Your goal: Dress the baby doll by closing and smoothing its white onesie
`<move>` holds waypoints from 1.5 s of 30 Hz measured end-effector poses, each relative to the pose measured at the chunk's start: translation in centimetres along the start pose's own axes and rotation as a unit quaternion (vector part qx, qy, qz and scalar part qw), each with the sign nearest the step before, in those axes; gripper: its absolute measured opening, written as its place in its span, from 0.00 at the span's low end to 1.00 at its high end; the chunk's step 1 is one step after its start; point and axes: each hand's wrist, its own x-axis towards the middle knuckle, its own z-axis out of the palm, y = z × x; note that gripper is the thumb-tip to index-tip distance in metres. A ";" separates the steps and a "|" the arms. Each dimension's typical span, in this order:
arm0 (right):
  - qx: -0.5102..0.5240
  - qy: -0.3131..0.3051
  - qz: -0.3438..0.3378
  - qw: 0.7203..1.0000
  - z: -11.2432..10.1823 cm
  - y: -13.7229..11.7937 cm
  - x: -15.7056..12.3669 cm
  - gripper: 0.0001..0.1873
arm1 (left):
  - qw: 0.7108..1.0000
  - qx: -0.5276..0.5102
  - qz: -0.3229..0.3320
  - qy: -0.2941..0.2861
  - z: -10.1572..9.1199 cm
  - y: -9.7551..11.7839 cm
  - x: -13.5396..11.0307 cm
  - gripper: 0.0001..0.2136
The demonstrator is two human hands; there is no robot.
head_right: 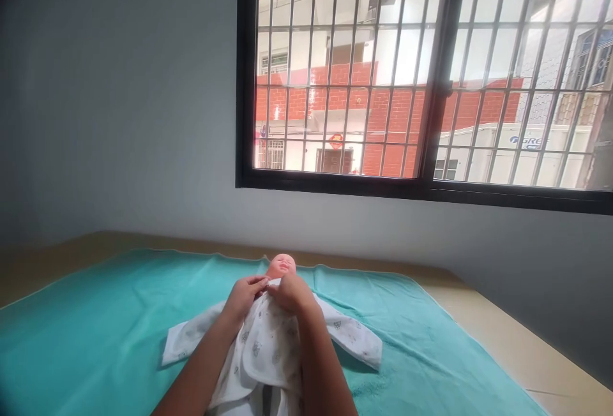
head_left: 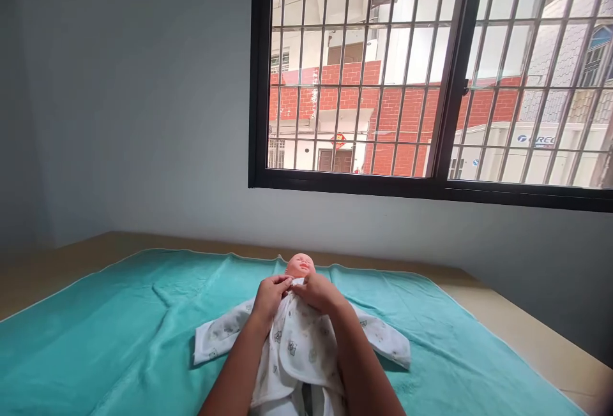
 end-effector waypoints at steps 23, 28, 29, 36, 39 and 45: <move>0.005 0.086 0.023 0.996 1.2 0.8 0.9 0.11 | 0.999 0.027 -0.007 0.023 0.8 0.9 -0.8 0.08; 0.015 0.101 0.040 0.994 1.7 0.4 1.2 0.04 | 0.999 0.038 -0.010 0.024 0.7 1.0 -1.0 0.08; 0.027 0.108 0.046 0.993 1.8 0.5 1.2 0.03 | 0.999 0.038 -0.012 0.024 0.7 1.0 -1.0 0.07; 0.166 0.113 0.085 0.976 1.6 2.4 1.8 0.05 | 0.999 0.025 -0.021 0.015 0.5 1.1 -1.4 0.09; 0.215 0.121 0.091 0.965 1.6 3.1 2.0 0.04 | 1.000 0.022 -0.017 0.012 0.5 1.2 -1.5 0.09; 0.357 0.117 0.066 0.924 1.8 2.4 1.7 0.07 | 1.000 0.017 -0.015 0.005 0.5 1.3 -1.5 0.09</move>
